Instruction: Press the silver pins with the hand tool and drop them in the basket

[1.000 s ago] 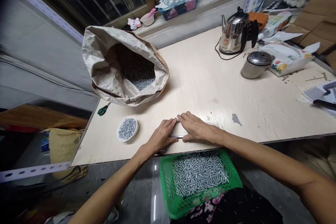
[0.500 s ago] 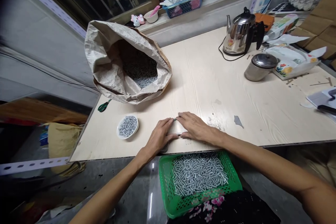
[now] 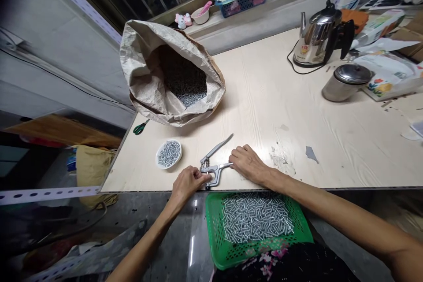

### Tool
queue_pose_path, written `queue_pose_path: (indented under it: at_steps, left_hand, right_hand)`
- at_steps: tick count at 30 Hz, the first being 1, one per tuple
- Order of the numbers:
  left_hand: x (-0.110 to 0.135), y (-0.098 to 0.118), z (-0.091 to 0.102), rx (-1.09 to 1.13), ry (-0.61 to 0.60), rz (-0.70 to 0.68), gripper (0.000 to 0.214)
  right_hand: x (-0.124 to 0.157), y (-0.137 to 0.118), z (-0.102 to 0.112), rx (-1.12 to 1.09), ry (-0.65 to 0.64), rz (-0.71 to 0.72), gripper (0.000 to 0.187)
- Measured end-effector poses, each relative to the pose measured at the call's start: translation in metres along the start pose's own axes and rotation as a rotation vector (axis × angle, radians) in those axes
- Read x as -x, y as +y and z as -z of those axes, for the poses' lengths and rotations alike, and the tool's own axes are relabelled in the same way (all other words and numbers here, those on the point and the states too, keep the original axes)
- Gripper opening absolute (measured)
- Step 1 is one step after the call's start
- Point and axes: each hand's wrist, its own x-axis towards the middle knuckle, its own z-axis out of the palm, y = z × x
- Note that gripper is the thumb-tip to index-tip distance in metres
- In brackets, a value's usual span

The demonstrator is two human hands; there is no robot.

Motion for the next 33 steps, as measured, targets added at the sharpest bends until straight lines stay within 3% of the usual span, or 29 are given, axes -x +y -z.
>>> queue_pose_path:
  at_steps: [7, 12, 16, 19, 21, 23, 26, 29, 33]
  left_hand:
    - [-0.008, -0.004, 0.002, 0.059, -0.059, 0.019, 0.021]
    - [-0.009, -0.016, -0.002, 0.097, -0.005, -0.059, 0.009]
    - [0.023, -0.005, -0.004, 0.224, 0.094, -0.143, 0.011]
    - [0.056, 0.009, -0.002, 0.296, -0.009, -0.339, 0.009]
    - [0.062, 0.009, 0.004, 0.232, 0.029, -0.424, 0.013]
    - [0.049, -0.003, 0.017, 0.160, 0.207, -0.376, 0.015]
    - [0.006, -0.035, 0.041, 0.052, 0.489, -0.146, 0.018]
    - [-0.032, -0.059, 0.057, -0.046, 0.530, -0.017, 0.017]
    - [-0.047, -0.059, 0.056, -0.175, 0.470, -0.015, 0.016]
  right_hand:
    - [-0.001, 0.016, -0.004, -0.037, 0.048, -0.038, 0.018]
    - [-0.003, 0.019, 0.000, -0.028, 0.061, -0.093, 0.017]
    - [-0.002, 0.020, -0.004, -0.041, 0.086, -0.075, 0.019]
    - [-0.001, 0.021, -0.008, -0.048, 0.112, -0.061, 0.020]
    - [0.000, 0.021, -0.010, -0.054, 0.117, -0.052, 0.020]
    - [0.000, 0.021, -0.011, -0.057, 0.118, -0.047, 0.019]
    - [0.001, 0.021, -0.013, -0.044, 0.130, -0.043, 0.019]
    - [0.000, 0.021, -0.014, -0.030, 0.143, -0.040, 0.019]
    - [0.000, 0.021, -0.015, -0.033, 0.152, -0.043, 0.019]
